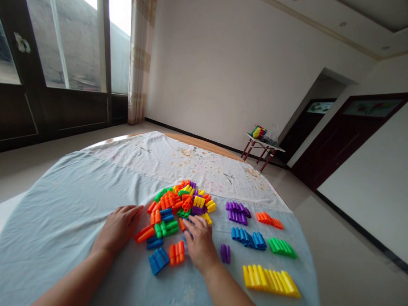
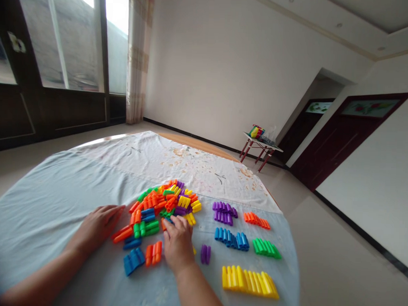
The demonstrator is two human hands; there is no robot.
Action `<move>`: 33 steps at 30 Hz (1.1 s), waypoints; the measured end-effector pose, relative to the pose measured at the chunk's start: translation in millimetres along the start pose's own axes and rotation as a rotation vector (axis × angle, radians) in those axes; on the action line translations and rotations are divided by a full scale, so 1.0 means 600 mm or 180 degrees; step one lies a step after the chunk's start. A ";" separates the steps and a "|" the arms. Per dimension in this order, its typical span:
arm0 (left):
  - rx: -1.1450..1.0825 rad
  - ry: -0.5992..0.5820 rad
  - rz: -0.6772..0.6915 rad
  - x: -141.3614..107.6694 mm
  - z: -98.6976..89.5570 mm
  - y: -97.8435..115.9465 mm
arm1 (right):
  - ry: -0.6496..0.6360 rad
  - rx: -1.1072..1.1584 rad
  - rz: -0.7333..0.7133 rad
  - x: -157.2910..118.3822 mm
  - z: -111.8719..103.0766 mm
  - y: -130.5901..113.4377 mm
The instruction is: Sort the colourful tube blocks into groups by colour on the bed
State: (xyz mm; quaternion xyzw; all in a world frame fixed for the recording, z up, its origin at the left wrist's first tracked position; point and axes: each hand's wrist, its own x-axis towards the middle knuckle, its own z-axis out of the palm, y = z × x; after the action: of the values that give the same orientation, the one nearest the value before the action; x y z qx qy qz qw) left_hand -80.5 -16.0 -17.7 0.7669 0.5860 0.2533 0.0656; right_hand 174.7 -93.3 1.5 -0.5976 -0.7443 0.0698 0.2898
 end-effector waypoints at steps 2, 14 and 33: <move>0.0009 0.0016 0.0014 0.001 0.002 -0.002 | -0.0048 -0.0083 -0.0016 0.016 0.001 0.001; 0.0110 -0.0034 0.0149 0.013 0.014 -0.023 | -0.0199 -0.0244 0.0122 0.029 -0.004 0.006; 0.0234 -0.0142 0.0093 0.009 0.009 -0.017 | -0.0145 0.0233 0.0271 -0.020 -0.001 -0.018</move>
State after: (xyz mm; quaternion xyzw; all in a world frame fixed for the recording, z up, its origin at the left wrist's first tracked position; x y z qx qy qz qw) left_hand -86.2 -6.9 -24.7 0.7826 0.5821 0.2155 0.0468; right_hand 167.4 -107.9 2.7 -0.6160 -0.7216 0.1228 0.2912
